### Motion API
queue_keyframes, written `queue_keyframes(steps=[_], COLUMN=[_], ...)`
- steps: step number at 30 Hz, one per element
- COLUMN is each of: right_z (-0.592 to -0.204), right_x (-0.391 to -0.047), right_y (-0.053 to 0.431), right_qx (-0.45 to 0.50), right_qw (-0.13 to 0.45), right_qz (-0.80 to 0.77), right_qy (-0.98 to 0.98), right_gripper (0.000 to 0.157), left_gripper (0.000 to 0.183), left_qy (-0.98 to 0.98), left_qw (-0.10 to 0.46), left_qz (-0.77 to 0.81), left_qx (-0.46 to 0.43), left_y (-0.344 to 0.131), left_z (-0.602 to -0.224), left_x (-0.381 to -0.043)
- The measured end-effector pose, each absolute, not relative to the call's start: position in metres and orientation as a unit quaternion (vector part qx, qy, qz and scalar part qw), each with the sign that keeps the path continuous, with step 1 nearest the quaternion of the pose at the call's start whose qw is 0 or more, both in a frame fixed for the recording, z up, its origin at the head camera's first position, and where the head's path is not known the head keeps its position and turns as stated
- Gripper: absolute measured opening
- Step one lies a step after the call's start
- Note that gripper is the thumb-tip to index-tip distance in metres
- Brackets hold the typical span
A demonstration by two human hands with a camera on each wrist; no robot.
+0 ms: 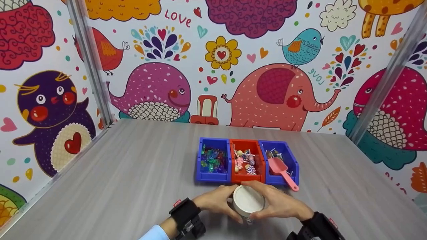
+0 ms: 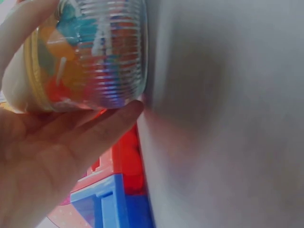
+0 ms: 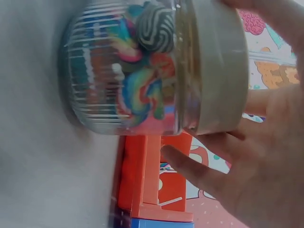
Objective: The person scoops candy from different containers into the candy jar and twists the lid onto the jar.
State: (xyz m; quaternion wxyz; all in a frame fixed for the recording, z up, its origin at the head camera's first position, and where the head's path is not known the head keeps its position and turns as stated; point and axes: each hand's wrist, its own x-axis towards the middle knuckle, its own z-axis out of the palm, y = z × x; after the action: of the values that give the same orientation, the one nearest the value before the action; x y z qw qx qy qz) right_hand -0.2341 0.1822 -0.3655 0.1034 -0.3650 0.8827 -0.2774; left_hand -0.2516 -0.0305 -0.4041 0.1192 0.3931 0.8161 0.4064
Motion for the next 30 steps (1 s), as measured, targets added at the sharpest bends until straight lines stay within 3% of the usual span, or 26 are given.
queue_keyframes(steps=[8, 18, 25, 30], right_z=[-0.365, -0.370, -0.370, -0.371], right_x=[-0.227, -0.211, -0.202, -0.201], right_y=[0.179, 0.165, 0.150, 0.150], right_qx=[-0.321, -0.287, -0.177, -0.192], right_qw=[0.084, -0.059, -0.042, -0.035], right_qz=[-0.265, -0.210, -0.195, -0.217], right_qy=[0.905, 0.933, 0.964, 0.956], right_gripper=[0.075, 0.074, 0.086, 0.092], left_gripper=[0.070, 0.074, 0.071, 0.072], left_qy=[0.824, 0.839, 0.831, 0.836], left_qw=[0.107, 0.106, 0.107, 0.107], left_qz=[0.388, 0.373, 0.389, 0.379], left_qx=[0.399, 0.381, 0.384, 0.382], left_y=[-0.029, -0.029, -0.030, -0.030], left_z=[-0.404, -0.404, -0.405, -0.405], left_x=[-0.252, -0.252, -0.253, -0.252])
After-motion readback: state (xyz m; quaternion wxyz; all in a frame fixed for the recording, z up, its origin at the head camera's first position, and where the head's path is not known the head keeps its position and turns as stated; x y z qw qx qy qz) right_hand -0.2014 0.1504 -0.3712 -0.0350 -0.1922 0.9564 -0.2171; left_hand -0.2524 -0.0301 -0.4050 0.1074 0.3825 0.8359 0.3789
